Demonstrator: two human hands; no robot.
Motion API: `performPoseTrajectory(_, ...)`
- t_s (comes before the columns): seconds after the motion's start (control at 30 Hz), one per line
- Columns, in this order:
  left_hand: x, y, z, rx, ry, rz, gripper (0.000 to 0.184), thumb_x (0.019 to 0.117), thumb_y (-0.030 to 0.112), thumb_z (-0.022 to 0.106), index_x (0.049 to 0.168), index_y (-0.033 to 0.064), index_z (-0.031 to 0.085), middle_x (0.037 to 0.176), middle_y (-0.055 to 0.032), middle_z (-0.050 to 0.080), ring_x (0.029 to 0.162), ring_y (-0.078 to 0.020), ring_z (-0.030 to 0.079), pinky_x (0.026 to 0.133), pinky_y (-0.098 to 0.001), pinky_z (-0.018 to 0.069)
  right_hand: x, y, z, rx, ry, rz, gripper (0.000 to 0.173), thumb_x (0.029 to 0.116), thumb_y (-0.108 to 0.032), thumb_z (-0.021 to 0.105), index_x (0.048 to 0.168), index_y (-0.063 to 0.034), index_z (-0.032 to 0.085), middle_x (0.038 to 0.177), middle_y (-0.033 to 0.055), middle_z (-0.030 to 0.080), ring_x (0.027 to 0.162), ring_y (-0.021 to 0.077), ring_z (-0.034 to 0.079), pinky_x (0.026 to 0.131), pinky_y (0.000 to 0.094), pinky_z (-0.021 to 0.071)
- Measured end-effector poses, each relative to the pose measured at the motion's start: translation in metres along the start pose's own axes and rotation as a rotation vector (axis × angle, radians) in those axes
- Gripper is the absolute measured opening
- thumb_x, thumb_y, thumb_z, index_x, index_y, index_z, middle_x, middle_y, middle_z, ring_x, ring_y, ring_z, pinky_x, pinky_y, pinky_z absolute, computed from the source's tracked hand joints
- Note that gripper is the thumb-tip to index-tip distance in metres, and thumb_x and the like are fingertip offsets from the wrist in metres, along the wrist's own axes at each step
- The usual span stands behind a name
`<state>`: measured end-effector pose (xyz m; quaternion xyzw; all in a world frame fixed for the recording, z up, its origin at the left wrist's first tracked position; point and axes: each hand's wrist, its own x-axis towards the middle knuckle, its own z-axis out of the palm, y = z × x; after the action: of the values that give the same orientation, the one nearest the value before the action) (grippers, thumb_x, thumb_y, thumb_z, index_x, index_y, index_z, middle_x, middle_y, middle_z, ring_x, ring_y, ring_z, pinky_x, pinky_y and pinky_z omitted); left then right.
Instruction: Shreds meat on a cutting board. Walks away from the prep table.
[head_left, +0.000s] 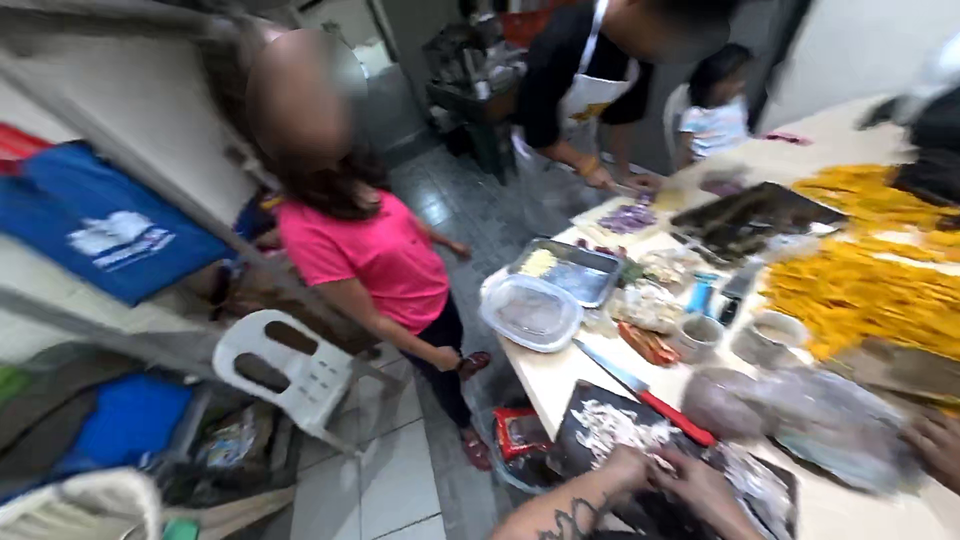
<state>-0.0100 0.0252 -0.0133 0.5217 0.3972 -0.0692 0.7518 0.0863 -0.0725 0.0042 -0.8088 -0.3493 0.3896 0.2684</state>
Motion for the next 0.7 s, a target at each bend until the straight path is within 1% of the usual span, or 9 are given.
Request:
performPoseTrajectory(0.1,-0.003,0.001,0.001,0.032,-0.004,0.001,0.028,0.1089,0.006,0.04,0.119,-0.0146,0.058,0.107,-0.0194,0.062,0.091,-0.0198,0.055,0.087,-0.0372,0.0484,-0.005,-0.007,-0.002,-0.065,-0.034,-0.001,0.038,0.098,-0.014,0.068,0.131,0.006,0.066,0.123,0.0367,0.065,0.12,0.0553,0.06,0.106,0.0688,0.0411)
performPoseTrajectory(0.17,-0.004,0.001,0.004,0.032,0.015,0.018,0.03,0.1094,0.006,0.038,0.119,-0.0154,0.056,0.108,-0.0209,0.06,0.091,-0.0212,0.054,0.087,-0.0378,0.048,-0.003,-0.006,-0.003,-0.095,-0.05,0.024,0.038,0.099,-0.015,0.066,0.131,0.0052,0.066,0.125,0.0368,0.065,0.122,0.0558,0.059,0.107,0.0695,0.0402)
performPoseTrajectory(0.27,-0.007,-0.003,0.008,-0.042,0.062,0.061,0.033,0.1095,0.005,0.035,0.127,-0.0171,0.053,0.116,-0.0268,0.059,0.097,-0.026,0.056,0.091,-0.0427,0.0484,-0.005,-0.006,-0.005,-0.115,-0.071,0.043,0.039,0.1011,-0.018,0.064,0.132,0.0059,0.065,0.127,0.0373,0.063,0.124,0.0559,0.057,0.108,0.0694,0.039)
performPoseTrajectory(0.33,-0.006,-0.006,0.01,-0.123,0.129,0.083,0.033,0.1079,0.003,0.042,0.135,-0.0139,0.052,0.12,-0.0258,0.06,0.095,-0.0225,0.056,0.089,-0.0392,0.049,-0.006,-0.005,-0.006,-0.122,-0.064,0.014,0.041,0.1012,-0.019,0.065,0.133,0.0067,0.064,0.127,0.0377,0.063,0.124,0.056,0.058,0.108,0.0693,0.0389)
performPoseTrajectory(0.47,-0.008,-0.006,0.008,-0.116,0.224,0.048,0.034,0.1042,0.002,0.054,0.137,-0.0092,0.054,0.126,-0.0254,0.06,0.097,-0.0215,0.059,0.089,-0.0363,0.0502,-0.006,-0.002,-0.005,-0.127,-0.063,-0.062,0.043,0.1006,-0.016,0.065,0.135,0.0101,0.06,0.127,0.0393,0.062,0.122,0.0571,0.058,0.106,0.0698,0.0397)
performPoseTrajectory(0.53,-0.007,-0.007,0.007,-0.106,0.244,0.039,0.032,0.1047,0.005,0.055,0.133,-0.0102,0.056,0.123,-0.0242,0.062,0.095,-0.0198,0.06,0.088,-0.0346,0.051,-0.004,0.0,-0.003,-0.116,-0.039,-0.083,0.047,0.1001,-0.015,0.065,0.139,0.0099,0.056,0.128,0.0386,0.062,0.12,0.0568,0.059,0.105,0.0693,0.0418)
performPoseTrajectory(0.57,-0.007,-0.007,0.007,-0.116,0.256,0.031,0.031,0.105,0.005,0.055,0.131,-0.0112,0.056,0.119,-0.0233,0.063,0.092,-0.0182,0.059,0.086,-0.0331,0.0512,-0.004,0.001,-0.003,-0.117,-0.028,-0.099,0.046,0.1,-0.015,0.065,0.138,0.0105,0.057,0.127,0.0386,0.062,0.119,0.0567,0.06,0.104,0.0692,0.0426)
performPoseTrajectory(0.63,-0.007,-0.007,0.009,-0.152,0.276,0.015,0.028,0.1057,0.006,0.054,0.126,-0.0115,0.058,0.108,-0.0178,0.064,0.083,-0.0127,0.057,0.079,-0.0286,0.0505,-0.003,0.002,-0.002,-0.148,-0.023,-0.143,0.04,0.1,-0.011,0.064,0.132,0.0114,0.061,0.124,0.0386,0.064,0.117,0.0569,0.061,0.104,0.0699,0.0426)
performPoseTrajectory(0.7,-0.004,-0.009,0.012,-0.163,0.293,0.025,0.023,0.1056,0.006,0.053,0.119,-0.0111,0.06,0.098,-0.0122,0.063,0.076,-0.0095,0.055,0.074,-0.0262,0.0498,-0.002,-0.001,-0.004,-0.221,-0.055,-0.138,0.036,0.1013,-0.011,0.062,0.131,0.0102,0.063,0.124,0.0371,0.065,0.119,0.0553,0.061,0.105,0.0688,0.0422)
